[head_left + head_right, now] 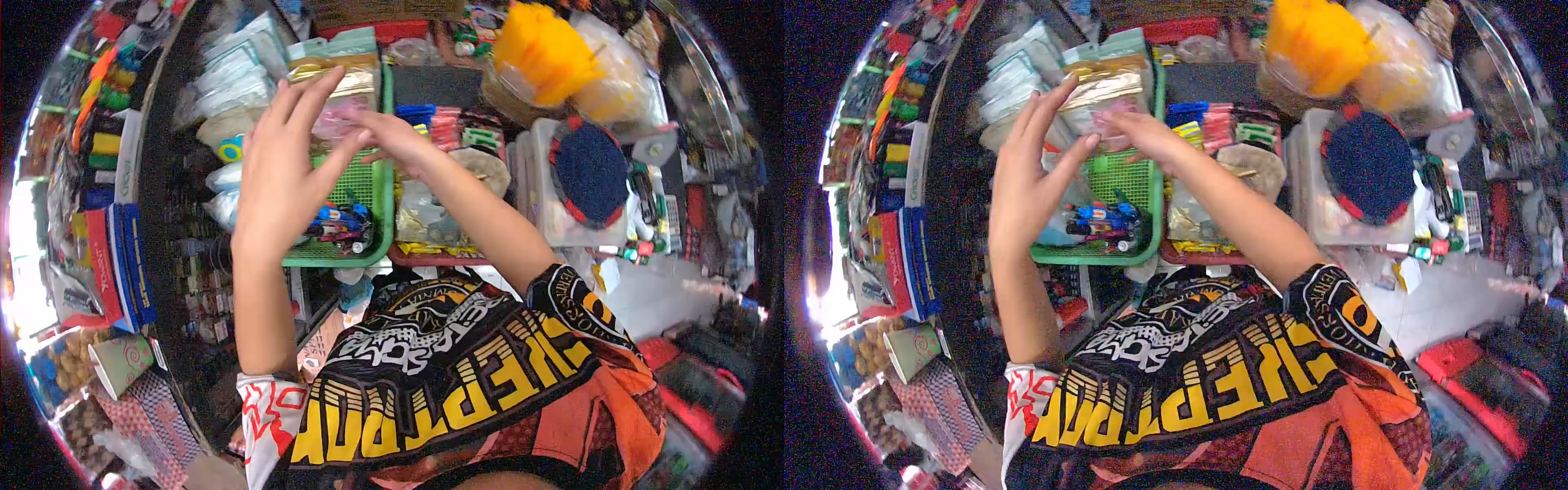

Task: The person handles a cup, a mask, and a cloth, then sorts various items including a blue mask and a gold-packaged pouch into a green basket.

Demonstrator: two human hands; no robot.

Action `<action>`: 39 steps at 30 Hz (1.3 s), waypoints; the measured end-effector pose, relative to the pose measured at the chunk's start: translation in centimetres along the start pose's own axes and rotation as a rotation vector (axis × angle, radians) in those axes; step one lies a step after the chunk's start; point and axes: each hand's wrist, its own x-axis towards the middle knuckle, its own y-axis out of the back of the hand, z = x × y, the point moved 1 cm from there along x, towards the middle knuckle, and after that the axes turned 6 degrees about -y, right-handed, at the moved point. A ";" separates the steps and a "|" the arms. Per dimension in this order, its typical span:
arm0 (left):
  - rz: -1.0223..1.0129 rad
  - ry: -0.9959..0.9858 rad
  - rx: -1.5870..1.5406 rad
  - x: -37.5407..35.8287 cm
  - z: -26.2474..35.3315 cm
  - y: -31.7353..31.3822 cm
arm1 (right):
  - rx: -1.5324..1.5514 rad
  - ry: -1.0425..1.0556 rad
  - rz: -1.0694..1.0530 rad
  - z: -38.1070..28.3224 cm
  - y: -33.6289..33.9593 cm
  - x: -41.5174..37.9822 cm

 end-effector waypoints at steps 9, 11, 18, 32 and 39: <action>-0.089 -0.211 0.058 -0.8 5.8 -10.3 | 1.059 0.118 -0.369 -3.5 3.6 -15.7; -0.076 -0.145 0.077 -0.4 6.7 -10.7 | 0.941 0.212 -0.347 -4.6 5.6 -19.4; -0.045 0.023 0.158 -0.2 5.2 -12.0 | 0.197 0.662 0.243 -3.8 14.3 -29.4; -0.241 -0.055 0.371 -2.0 3.6 -21.1 | -1.351 0.142 1.095 2.2 18.1 -25.2; -0.479 0.157 0.222 -2.6 2.3 -20.5 | -1.121 0.232 1.041 1.3 18.4 -25.4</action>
